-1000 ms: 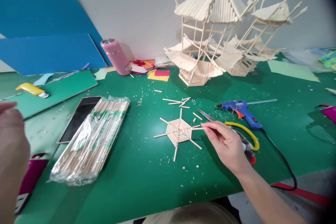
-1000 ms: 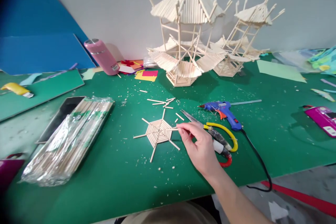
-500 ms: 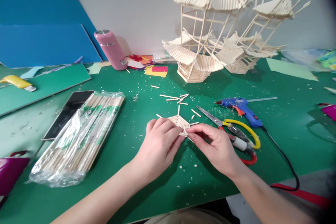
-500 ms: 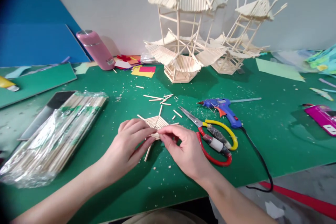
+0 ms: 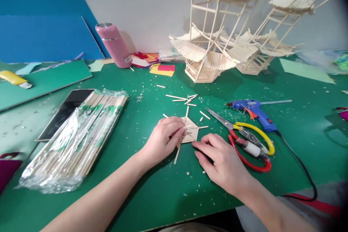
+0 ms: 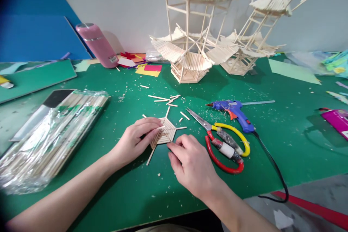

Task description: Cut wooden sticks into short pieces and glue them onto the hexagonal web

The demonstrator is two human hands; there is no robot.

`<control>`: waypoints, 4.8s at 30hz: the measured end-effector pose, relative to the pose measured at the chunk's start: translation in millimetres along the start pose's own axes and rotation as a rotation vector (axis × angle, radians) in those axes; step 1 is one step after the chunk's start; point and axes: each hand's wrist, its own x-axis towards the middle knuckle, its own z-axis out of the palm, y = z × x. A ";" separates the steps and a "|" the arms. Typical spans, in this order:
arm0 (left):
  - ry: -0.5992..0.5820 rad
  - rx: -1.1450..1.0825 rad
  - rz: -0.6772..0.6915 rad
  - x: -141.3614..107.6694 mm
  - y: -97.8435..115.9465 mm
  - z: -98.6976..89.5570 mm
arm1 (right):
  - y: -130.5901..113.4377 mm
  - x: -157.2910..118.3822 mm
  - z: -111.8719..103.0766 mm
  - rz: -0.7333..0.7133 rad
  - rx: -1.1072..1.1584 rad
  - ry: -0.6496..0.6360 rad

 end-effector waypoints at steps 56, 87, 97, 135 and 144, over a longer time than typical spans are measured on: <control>-0.191 -0.127 -0.193 19.5 -10.1 -41.8 | -104.9 12.6 78.7 -0.456 -0.121 -0.207; -0.401 0.903 0.012 -11.5 6.5 -19.7 | -24.6 22.6 17.3 0.241 -0.333 0.102; -0.420 0.886 0.016 -4.1 -4.6 -31.5 | -43.7 -2.9 12.6 0.000 -0.094 0.126; -0.341 1.137 0.115 27.5 30.4 -91.9 | -79.9 61.8 67.9 -0.347 -0.169 -0.248; -0.237 1.123 0.107 10.1 29.6 -116.0 | -36.1 71.9 31.1 0.026 -0.339 0.000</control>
